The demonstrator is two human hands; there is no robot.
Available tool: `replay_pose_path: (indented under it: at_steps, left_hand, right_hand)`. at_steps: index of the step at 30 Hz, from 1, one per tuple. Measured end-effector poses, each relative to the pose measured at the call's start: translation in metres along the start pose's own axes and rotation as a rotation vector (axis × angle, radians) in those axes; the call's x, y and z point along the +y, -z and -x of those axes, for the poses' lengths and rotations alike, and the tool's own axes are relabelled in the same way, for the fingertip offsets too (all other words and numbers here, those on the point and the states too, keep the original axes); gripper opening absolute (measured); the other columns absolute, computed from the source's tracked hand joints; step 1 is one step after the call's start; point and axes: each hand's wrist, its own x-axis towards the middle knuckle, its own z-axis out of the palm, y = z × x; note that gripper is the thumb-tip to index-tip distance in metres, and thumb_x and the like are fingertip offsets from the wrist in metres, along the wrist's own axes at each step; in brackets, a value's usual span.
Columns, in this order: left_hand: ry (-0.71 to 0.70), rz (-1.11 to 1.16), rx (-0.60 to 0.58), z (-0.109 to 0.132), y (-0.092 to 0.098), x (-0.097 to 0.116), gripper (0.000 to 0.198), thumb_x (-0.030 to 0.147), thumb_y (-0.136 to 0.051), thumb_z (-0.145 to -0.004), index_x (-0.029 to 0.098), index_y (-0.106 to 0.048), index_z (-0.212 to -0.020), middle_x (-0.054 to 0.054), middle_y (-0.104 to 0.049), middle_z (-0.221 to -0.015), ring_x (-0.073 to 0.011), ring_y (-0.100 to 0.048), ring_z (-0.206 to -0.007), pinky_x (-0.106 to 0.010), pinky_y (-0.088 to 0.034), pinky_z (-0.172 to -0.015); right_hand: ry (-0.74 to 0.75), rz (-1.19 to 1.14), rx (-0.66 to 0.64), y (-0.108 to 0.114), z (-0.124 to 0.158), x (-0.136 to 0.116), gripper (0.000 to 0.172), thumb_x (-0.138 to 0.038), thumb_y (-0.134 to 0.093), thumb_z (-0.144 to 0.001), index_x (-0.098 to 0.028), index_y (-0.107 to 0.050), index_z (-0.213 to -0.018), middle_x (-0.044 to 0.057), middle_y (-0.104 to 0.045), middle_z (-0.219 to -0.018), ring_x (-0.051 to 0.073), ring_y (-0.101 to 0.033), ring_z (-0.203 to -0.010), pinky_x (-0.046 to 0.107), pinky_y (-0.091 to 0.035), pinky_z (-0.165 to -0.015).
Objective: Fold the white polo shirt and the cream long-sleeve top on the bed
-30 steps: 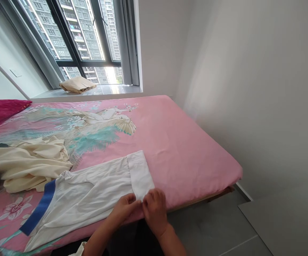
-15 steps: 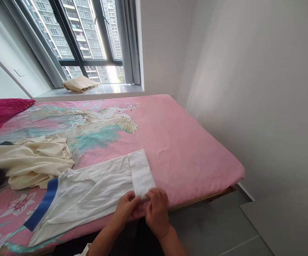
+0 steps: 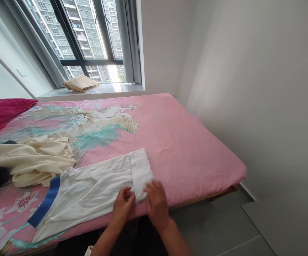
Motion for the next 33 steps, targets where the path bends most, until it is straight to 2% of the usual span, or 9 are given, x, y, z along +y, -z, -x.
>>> replay_pose_path:
  at_steps: [4, 9, 15, 18, 20, 22, 27, 30, 33]
  left_hand:
    - [-0.159, -0.150, 0.023, 0.008, 0.021, 0.002, 0.030, 0.040, -0.058, -0.073, 0.021, -0.056, -0.096, 0.001, -0.058, -0.077, -0.0145, -0.052, -0.062, -0.029, -0.044, -0.066]
    - [-0.418, -0.301, 0.129, 0.029, 0.064, -0.007, 0.016, 0.037, -0.050, -0.082, 0.023, -0.059, -0.080, -0.005, -0.060, -0.085, -0.0196, -0.057, -0.080, -0.032, -0.046, -0.077]
    - [-0.545, -0.597, 0.293, 0.042, 0.140, -0.025, 0.016, 0.029, -0.049, -0.085, 0.024, -0.063, -0.092, -0.009, -0.060, -0.109, -0.0237, -0.053, -0.109, -0.039, -0.041, -0.097]
    - [-0.537, -0.743, 0.563, 0.035, 0.184, -0.032, 0.032, 0.034, -0.048, -0.084, 0.018, -0.055, -0.111, -0.014, -0.055, -0.120, -0.0271, -0.048, -0.117, -0.044, -0.035, -0.103]
    - [-0.417, -0.827, 0.737, 0.029, 0.215, -0.038, 0.047, 0.041, -0.047, -0.082, 0.012, -0.049, -0.119, -0.019, -0.052, -0.123, -0.0310, -0.046, -0.120, -0.046, -0.033, -0.104]
    - [-0.221, -0.856, 0.797, 0.025, 0.243, -0.044, 0.059, 0.048, -0.044, -0.080, 0.007, -0.045, -0.123, -0.022, -0.053, -0.121, -0.0338, -0.047, -0.118, -0.047, -0.037, -0.100]
    - [0.089, -0.804, 0.498, 0.019, 0.284, -0.055, 0.063, 0.057, -0.044, -0.077, 0.011, -0.050, -0.120, -0.016, -0.062, -0.112, -0.0307, -0.054, -0.111, -0.041, -0.041, -0.096]
    - [0.241, -0.757, 0.409, 0.009, 0.294, -0.048, 0.064, 0.063, -0.045, -0.075, 0.015, -0.052, -0.117, -0.014, -0.064, -0.113, -0.0296, -0.057, -0.109, -0.039, -0.043, -0.092]
    - [0.288, -0.752, 0.364, -0.002, 0.303, -0.039, 0.053, 0.063, -0.046, -0.075, 0.019, -0.060, -0.102, -0.013, -0.069, -0.101, -0.0310, -0.063, -0.098, -0.039, -0.045, -0.083]
  right_hand:
    - [0.043, 0.143, -0.129, -0.016, -0.016, -0.004, 0.043, -0.012, -0.037, -0.089, -0.016, -0.048, -0.130, 0.008, -0.045, -0.141, 0.022, -0.025, -0.138, 0.049, -0.024, -0.112]
    - [0.058, 0.243, -0.365, -0.045, -0.010, -0.007, 0.056, -0.037, -0.047, -0.089, -0.012, -0.040, -0.138, 0.013, -0.037, -0.145, 0.029, -0.031, -0.135, 0.053, -0.024, -0.110]
    - [0.017, 0.312, -0.303, -0.051, -0.020, -0.007, 0.051, -0.039, -0.032, -0.094, -0.015, -0.041, -0.139, 0.010, -0.038, -0.145, 0.025, -0.029, -0.137, 0.052, -0.017, -0.112]
    - [-0.005, 0.336, -0.328, -0.063, -0.024, -0.001, 0.056, -0.042, -0.032, -0.093, -0.013, -0.039, -0.140, 0.009, -0.035, -0.146, 0.025, -0.027, -0.138, 0.050, -0.015, -0.113]
    - [-0.003, 0.345, -0.367, -0.072, -0.022, 0.003, 0.056, -0.042, -0.034, -0.091, -0.013, -0.042, -0.138, 0.010, -0.037, -0.145, 0.026, -0.030, -0.136, 0.052, -0.013, -0.113]
    - [-0.020, 0.343, -0.351, -0.077, -0.020, 0.001, 0.055, -0.042, -0.035, -0.090, -0.013, -0.045, -0.136, 0.011, -0.040, -0.143, 0.028, -0.032, -0.135, 0.055, -0.013, -0.113]
    - [0.189, 0.120, -0.226, -0.076, -0.020, -0.067, 0.045, -0.028, -0.043, -0.090, -0.016, -0.046, -0.133, 0.008, -0.048, -0.138, 0.024, -0.034, -0.134, 0.049, -0.029, -0.110]
    - [0.381, -0.123, -0.312, -0.084, -0.018, -0.136, 0.046, -0.012, -0.045, -0.082, -0.018, -0.049, -0.128, 0.005, -0.051, -0.135, 0.020, -0.036, -0.133, 0.040, -0.039, -0.106]
    - [0.397, -0.263, -0.415, -0.107, -0.012, -0.193, 0.049, -0.008, -0.048, -0.076, -0.017, -0.052, -0.125, 0.005, -0.052, -0.134, 0.020, -0.039, -0.131, 0.039, -0.041, -0.106]
